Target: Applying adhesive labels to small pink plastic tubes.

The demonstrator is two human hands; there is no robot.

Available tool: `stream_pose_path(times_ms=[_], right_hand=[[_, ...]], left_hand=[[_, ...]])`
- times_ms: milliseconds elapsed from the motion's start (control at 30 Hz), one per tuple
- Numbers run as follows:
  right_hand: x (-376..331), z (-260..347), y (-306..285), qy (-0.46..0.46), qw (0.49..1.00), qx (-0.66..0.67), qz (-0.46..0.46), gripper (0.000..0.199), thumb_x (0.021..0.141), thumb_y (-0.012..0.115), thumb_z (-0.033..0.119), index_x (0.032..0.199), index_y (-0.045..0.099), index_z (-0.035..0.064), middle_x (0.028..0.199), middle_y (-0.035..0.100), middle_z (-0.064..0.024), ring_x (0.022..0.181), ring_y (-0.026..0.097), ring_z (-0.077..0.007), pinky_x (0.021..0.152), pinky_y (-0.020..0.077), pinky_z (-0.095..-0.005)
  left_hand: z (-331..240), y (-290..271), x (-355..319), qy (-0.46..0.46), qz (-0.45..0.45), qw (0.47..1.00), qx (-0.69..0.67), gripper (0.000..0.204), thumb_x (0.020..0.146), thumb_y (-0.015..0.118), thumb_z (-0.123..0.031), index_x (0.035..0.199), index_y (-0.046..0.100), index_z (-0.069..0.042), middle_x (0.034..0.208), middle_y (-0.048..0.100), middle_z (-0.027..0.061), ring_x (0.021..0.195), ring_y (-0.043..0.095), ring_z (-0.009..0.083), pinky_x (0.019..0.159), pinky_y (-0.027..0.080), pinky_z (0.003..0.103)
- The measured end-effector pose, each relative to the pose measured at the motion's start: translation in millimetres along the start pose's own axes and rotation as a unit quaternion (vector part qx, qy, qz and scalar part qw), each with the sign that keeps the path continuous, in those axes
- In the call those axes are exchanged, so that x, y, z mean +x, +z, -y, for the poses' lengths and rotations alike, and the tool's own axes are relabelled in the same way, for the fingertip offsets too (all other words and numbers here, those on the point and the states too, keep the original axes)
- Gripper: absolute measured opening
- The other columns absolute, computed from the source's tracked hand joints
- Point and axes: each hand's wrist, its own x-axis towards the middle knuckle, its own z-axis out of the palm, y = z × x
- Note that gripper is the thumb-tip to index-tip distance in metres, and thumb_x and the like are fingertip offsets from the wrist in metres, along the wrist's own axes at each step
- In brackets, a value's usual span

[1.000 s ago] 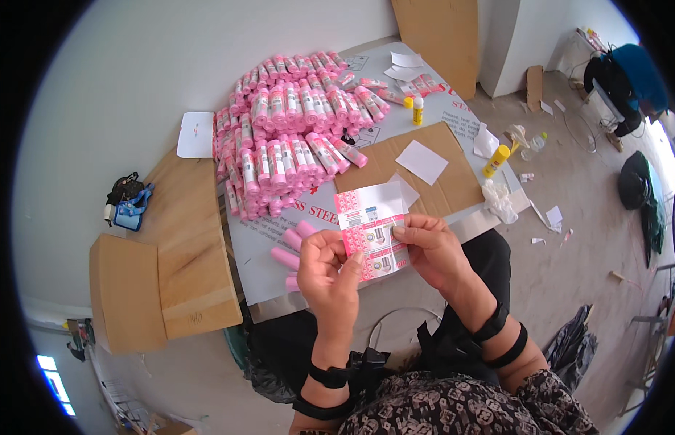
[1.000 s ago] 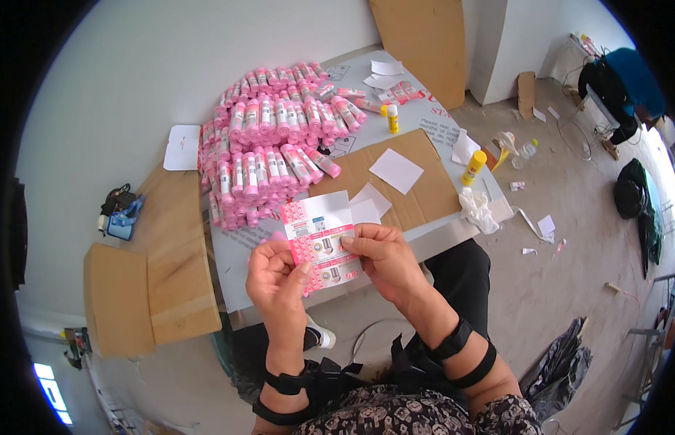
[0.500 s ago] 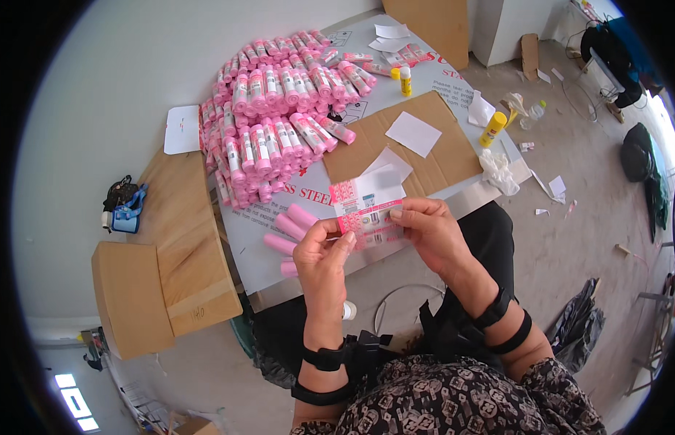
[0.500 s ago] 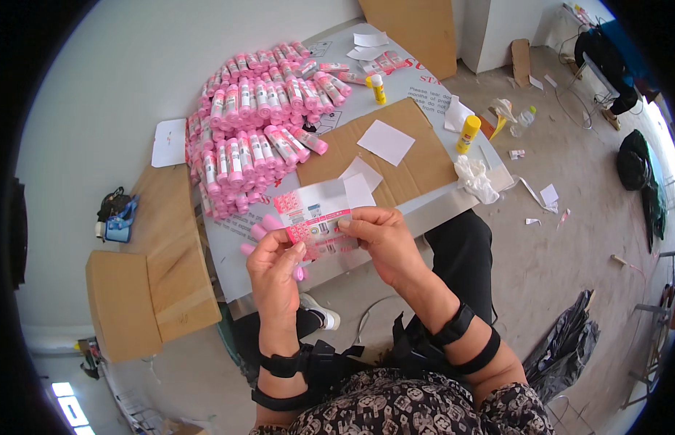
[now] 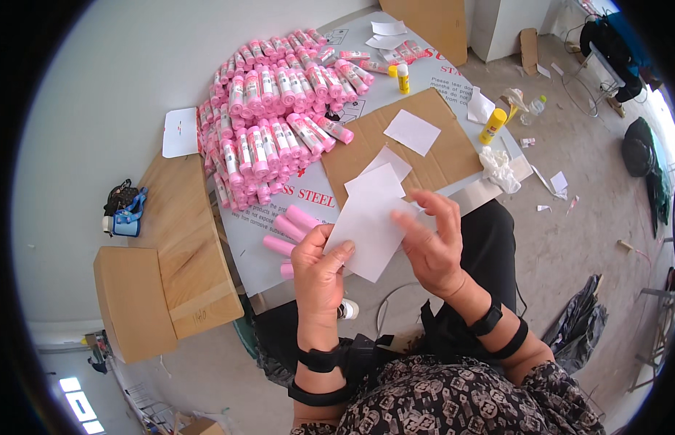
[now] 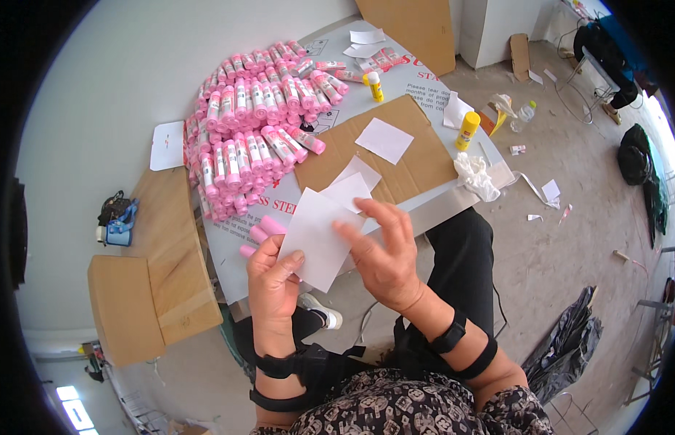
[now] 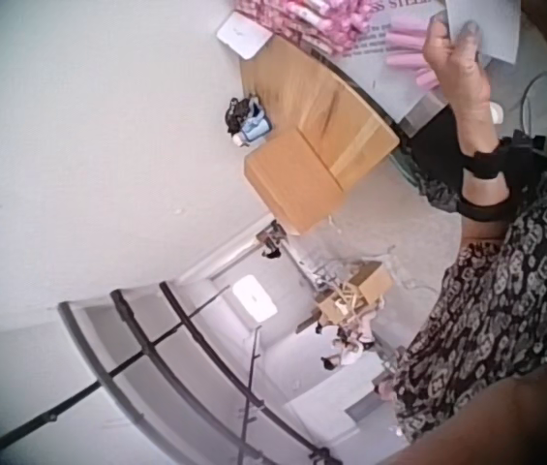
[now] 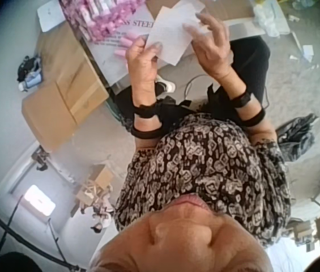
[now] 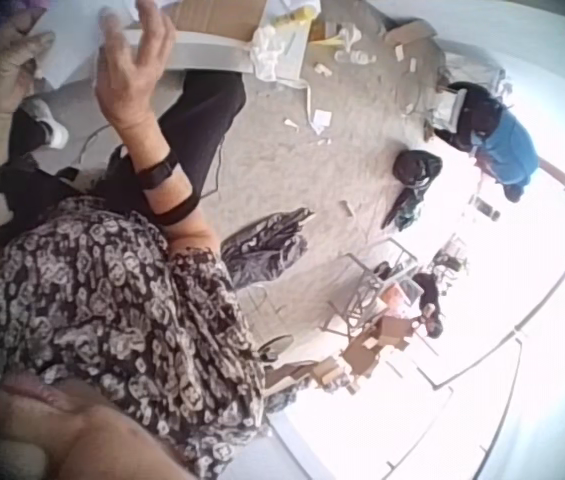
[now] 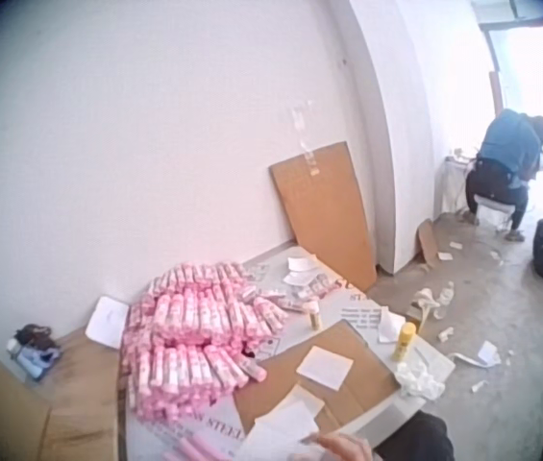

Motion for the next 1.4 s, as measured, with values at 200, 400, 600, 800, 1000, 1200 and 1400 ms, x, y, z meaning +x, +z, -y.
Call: stream_pose_path(times_ms=[200,400,600,800,1000,1200,1400], right_hand=[[-14.3,-6.9,3.8,0.465,0.73,0.501,0.016,0.041,0.077,0.065,-0.007,0.118,0.061,0.0006,0.118,0.058,-0.0093,0.093,0.058,-0.0139,0.081,0.0501,-0.0276],[-21.6,-17.3,7.0,0.408,0.664,0.627,0.006,0.019,0.079,0.06,-0.011,0.094,0.068,-0.0008,0.116,0.06,-0.0138,0.103,0.061,-0.0209,0.091,0.0512,-0.0341],[-30.3,-19.4,8.7,0.481,0.686,0.543,0.054,0.01,0.082,0.063,-0.004,0.091,0.067,-0.0036,0.088,0.067,-0.0115,0.082,0.064,-0.0165,0.071,0.0524,-0.0282],[-47.6,-26.4,25.8,0.578,0.678,0.441,0.108,0.01,0.086,0.063,0.004,0.09,0.065,-0.0048,0.074,0.065,-0.0068,0.061,0.06,-0.0101,0.05,0.0465,-0.0219],[-40.9,-61.6,38.2,0.519,0.821,0.223,0.084,0.018,0.088,0.062,0.009,0.099,0.061,-0.0059,0.077,0.064,-0.0053,0.066,0.06,-0.0096,0.055,0.0474,-0.0226],[-27.4,-95.9,52.6,0.391,0.915,0.046,0.09,0.022,0.077,0.069,0.012,0.089,0.059,-0.0031,0.076,0.061,-0.0164,0.063,0.06,-0.029,0.057,0.0471,-0.0379],[-17.9,-99.4,72.8,0.33,0.908,-0.149,0.209,0.035,0.072,0.076,0.024,0.09,0.057,0.0018,0.084,0.058,-0.0145,0.07,0.063,-0.0322,0.058,0.0491,-0.0413]], left_hand=[[-2.7,9.2,-8.9,0.081,-0.062,0.95,0.295,0.014,0.075,0.063,0.006,0.088,0.063,0.001,0.09,0.064,0.0037,0.081,0.059,0.0145,0.073,0.046,0.027],[3.8,12.0,-11.0,0.478,0.01,0.671,0.567,0.026,0.063,0.063,0.007,0.087,0.063,-0.004,0.09,0.062,0.0103,0.092,0.057,0.0325,0.085,0.045,0.039],[9.9,8.8,-11.0,0.425,0.029,0.72,0.548,0.015,0.074,0.06,0.006,0.086,0.061,-0.003,0.087,0.061,0.0116,0.084,0.057,0.0324,0.075,0.046,0.04],[32.5,-21.4,50.4,0.136,0.032,0.82,0.556,0.006,0.08,0.059,0.001,0.084,0.057,0.005,0.071,0.057,0.0128,0.065,0.053,0.0198,0.063,0.043,0.033],[52.6,-26.9,140.6,0.087,0.081,0.826,0.551,0.009,0.074,0.064,0.0,0.076,0.058,0.007,0.07,0.058,0.0114,0.064,0.053,0.0195,0.062,0.043,0.033],[70.0,-20.7,177.3,0.065,0.097,0.812,0.572,0.01,0.072,0.067,-0.002,0.075,0.06,0.006,0.075,0.057,0.0132,0.068,0.055,0.0231,0.064,0.043,0.035],[83.0,-20.1,175.3,0.125,0.071,0.778,0.611,0.008,0.074,0.067,-0.003,0.074,0.061,0.002,0.08,0.056,0.0142,0.078,0.055,0.0293,0.071,0.044,0.039]])
